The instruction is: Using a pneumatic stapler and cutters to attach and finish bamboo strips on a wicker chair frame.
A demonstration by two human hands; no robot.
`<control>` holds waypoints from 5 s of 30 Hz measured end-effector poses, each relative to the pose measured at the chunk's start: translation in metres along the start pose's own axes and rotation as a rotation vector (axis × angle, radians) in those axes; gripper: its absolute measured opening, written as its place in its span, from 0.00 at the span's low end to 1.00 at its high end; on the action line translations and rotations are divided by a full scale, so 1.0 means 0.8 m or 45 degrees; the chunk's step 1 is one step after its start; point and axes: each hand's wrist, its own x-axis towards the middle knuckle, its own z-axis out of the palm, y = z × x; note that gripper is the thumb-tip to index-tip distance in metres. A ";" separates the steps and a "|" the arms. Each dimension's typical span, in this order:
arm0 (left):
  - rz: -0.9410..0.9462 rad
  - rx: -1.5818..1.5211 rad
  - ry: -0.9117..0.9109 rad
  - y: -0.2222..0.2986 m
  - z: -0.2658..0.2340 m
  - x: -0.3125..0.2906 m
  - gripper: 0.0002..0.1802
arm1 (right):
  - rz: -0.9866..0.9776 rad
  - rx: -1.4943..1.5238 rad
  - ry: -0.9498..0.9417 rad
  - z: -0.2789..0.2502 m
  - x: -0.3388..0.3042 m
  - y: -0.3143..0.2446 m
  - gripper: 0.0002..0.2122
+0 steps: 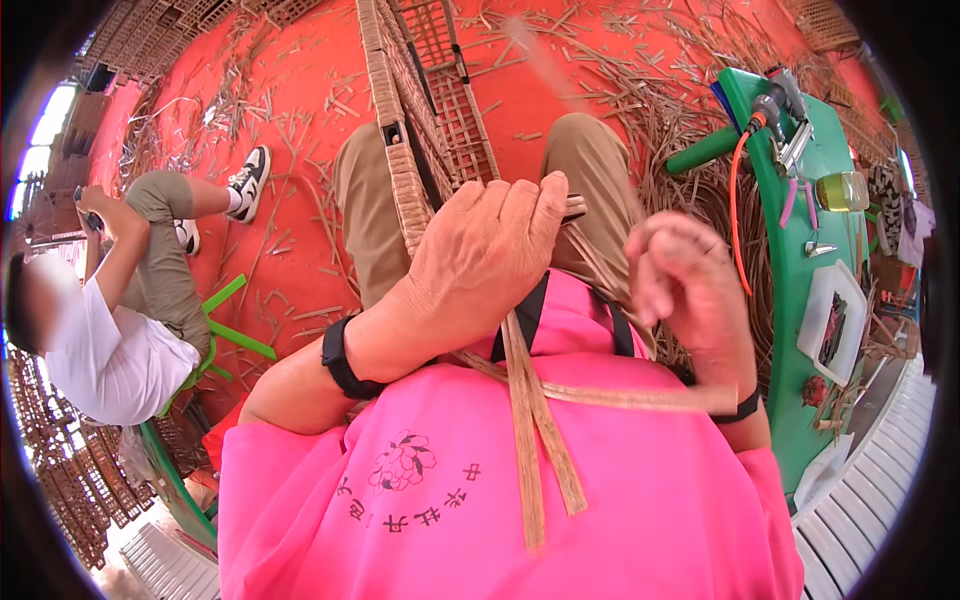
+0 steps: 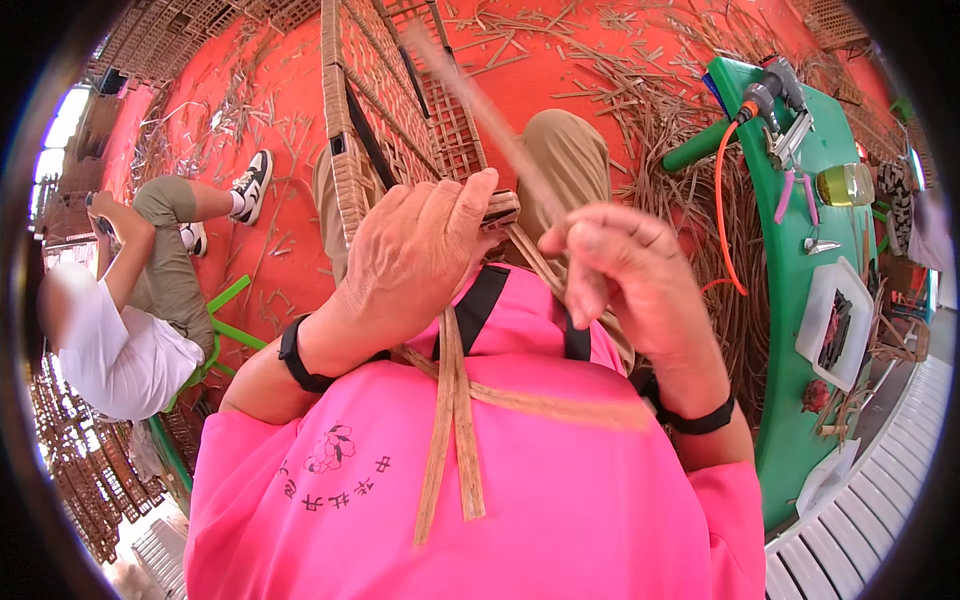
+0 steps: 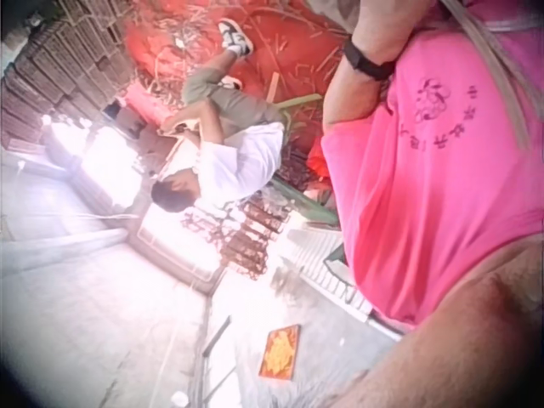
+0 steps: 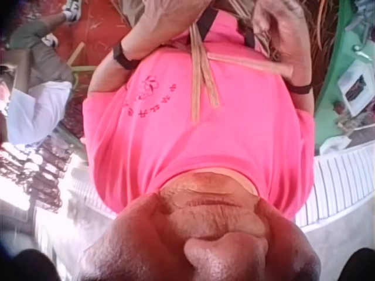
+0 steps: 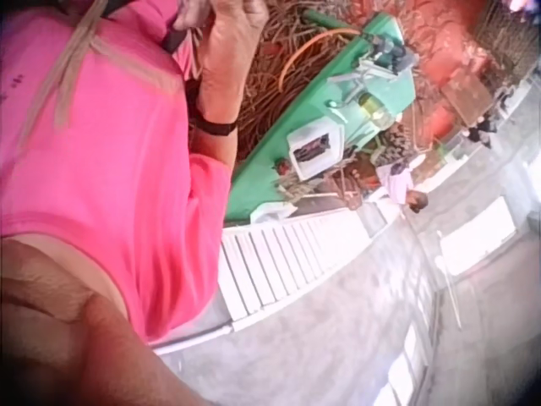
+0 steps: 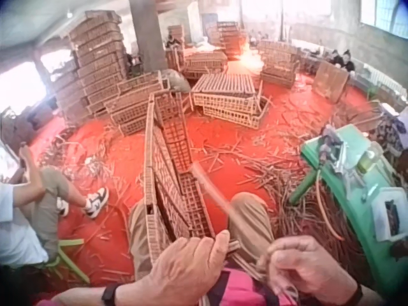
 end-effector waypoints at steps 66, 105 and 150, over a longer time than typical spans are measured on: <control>-0.201 -0.349 0.271 0.008 0.003 0.000 0.29 | -0.044 -0.365 0.482 0.058 0.024 0.035 0.12; -0.334 -0.500 0.242 0.003 -0.013 -0.001 0.25 | -0.451 -0.661 0.325 0.007 0.273 -0.133 0.32; -0.873 -0.430 0.372 -0.311 -0.011 0.198 0.12 | 0.636 0.698 -0.019 -0.051 0.122 0.153 0.16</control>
